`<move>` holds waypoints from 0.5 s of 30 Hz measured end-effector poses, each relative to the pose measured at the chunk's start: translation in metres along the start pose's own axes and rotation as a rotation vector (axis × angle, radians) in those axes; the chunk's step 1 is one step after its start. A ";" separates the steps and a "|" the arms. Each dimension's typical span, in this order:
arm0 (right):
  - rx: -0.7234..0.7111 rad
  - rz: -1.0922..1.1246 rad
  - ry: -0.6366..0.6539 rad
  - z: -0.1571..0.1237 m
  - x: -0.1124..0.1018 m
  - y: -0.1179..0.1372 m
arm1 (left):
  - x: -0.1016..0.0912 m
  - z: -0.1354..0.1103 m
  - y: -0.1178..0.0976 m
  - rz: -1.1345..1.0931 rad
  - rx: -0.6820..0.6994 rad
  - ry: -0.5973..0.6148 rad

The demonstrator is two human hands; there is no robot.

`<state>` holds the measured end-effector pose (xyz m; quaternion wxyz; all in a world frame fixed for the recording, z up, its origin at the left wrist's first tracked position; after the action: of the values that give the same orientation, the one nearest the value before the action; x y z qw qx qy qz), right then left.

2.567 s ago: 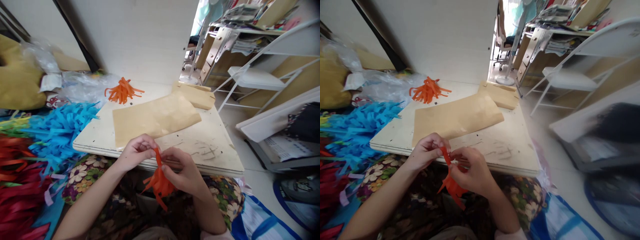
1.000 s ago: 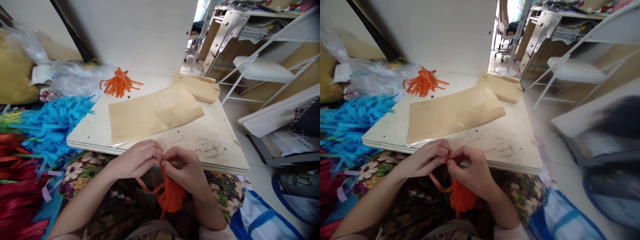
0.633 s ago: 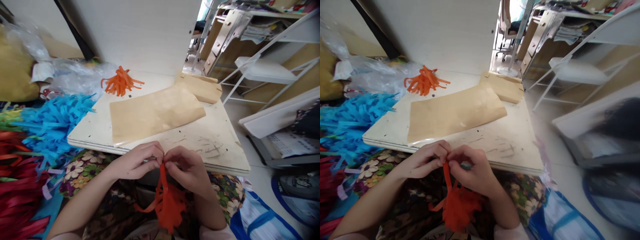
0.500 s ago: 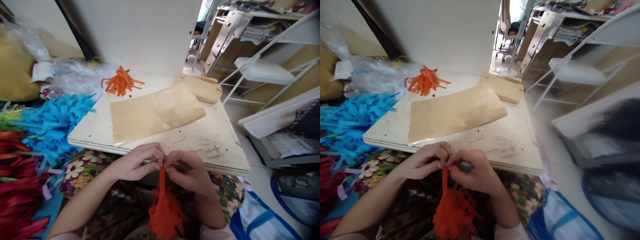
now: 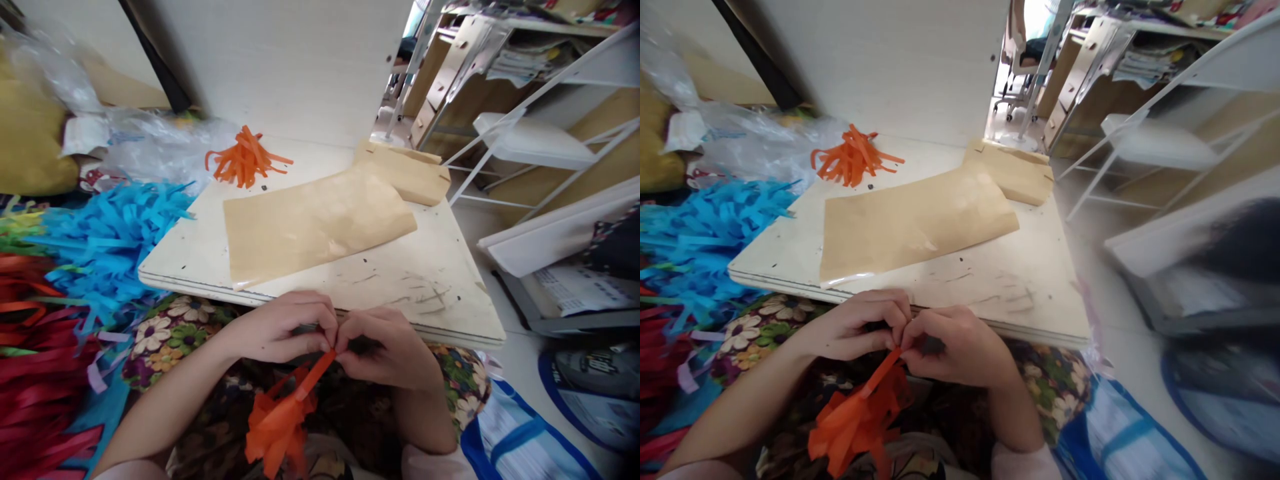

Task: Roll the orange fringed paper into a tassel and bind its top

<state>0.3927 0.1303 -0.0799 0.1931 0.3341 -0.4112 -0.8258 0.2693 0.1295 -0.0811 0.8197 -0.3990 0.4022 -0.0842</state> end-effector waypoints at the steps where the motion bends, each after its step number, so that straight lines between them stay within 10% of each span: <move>1: -0.019 -0.024 0.011 0.000 0.000 0.001 | 0.000 0.000 0.000 -0.003 0.003 0.007; 15: -0.067 -0.090 0.125 0.001 0.001 0.006 | -0.001 -0.002 0.003 0.028 -0.159 0.018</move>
<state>0.3916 0.1264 -0.0751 0.1920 0.3964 -0.3549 -0.8247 0.2667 0.1306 -0.0834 0.7829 -0.4564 0.4205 -0.0443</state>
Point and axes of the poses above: each hand's wrist, its own z-axis towards the middle knuckle, its own x-axis out of the palm, y = z × x, the point moved 4 cm from there along z, towards the middle knuckle, and after that the axes turned 10 degrees about z, right-handed, at the moved point
